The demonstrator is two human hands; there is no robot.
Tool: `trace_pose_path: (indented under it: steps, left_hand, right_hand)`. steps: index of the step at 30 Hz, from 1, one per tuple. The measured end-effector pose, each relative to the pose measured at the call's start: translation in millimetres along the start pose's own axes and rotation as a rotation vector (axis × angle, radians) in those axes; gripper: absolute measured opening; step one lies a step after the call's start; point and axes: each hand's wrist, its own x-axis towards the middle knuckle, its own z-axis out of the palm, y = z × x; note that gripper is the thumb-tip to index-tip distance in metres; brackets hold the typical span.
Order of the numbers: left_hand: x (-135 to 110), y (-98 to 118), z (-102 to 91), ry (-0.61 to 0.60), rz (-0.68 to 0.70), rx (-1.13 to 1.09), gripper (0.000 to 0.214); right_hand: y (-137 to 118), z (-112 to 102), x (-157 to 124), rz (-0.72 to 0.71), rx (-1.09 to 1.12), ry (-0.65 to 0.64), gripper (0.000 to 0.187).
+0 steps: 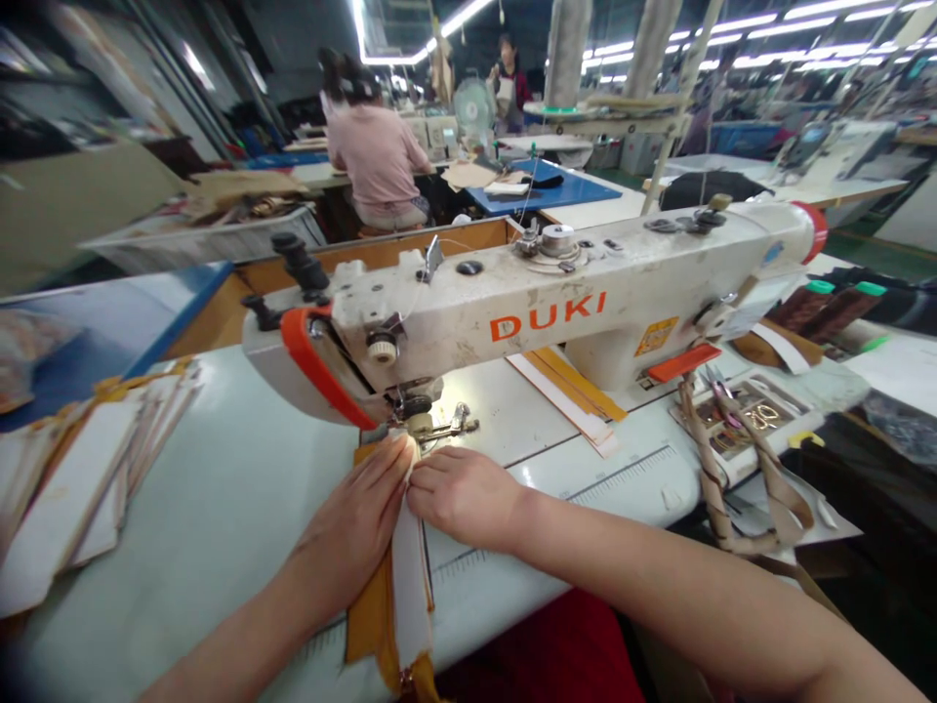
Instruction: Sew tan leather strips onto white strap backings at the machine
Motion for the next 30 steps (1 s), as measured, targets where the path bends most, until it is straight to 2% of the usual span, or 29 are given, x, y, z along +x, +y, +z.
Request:
trace_pose_path:
  steps: [4,6,8,10,12,16,19,21,23,25,30]
  left_hand:
    - [-23.5,22.3,-12.7,0.021,-0.07,-0.029,0.039]
    - [-38.5,35.1,-23.7,0.05,-0.027,-0.05,0.038]
    - [-51.7,45.6,-33.3,0.055,0.072,-0.081,0.035]
    - [-61.0,52.8,-37.8,0.047,0.16,-0.095,0.031]
    - [-66.5,57.1,-36.8,0.078,0.183,-0.102,0.026]
    - [-69.3,57.7,-34.2,0.217,0.166,-0.143,0.033]
    - [-70.4,53.3,-38.2,0.104,0.299,-0.105,0.036]
    - [-74.2,51.5,-37.4,0.066,0.333,-0.091,0.037]
    - [-80.5,51.7,-31.8,0.148,0.265,-0.118,0.038]
    - [-86.3,52.7,-25.2,0.17,0.231,-0.129,0.039]
    - [-85.5,51.9,-25.7,0.119,0.316,-0.052,0.04]
  right_hand:
    - [-14.0,-12.6,-19.8,0.08,0.036,-0.011,0.021]
    - [-25.7,-18.8,-35.0,0.116,0.082,-0.006,0.024]
    - [-37.6,-23.0,-49.0,0.131,0.144,-0.01,0.026]
    - [-47.0,-24.8,-58.6,0.122,0.194,-0.003,0.025]
    - [-52.7,-25.3,-62.9,0.102,0.219,0.012,0.023]
    - [-54.5,-26.3,-62.1,0.079,0.232,0.027,0.02]
    - [-53.0,-27.6,-60.8,0.061,0.227,0.013,0.022]
    - [-52.6,-27.8,-60.9,0.061,0.225,-0.014,0.023]
    - [-52.6,-27.5,-61.4,0.066,0.225,-0.031,0.022]
    - [-52.8,-27.1,-61.8,0.069,0.225,-0.036,0.02]
    - [-52.8,-27.3,-62.2,0.064,0.228,-0.032,0.02]
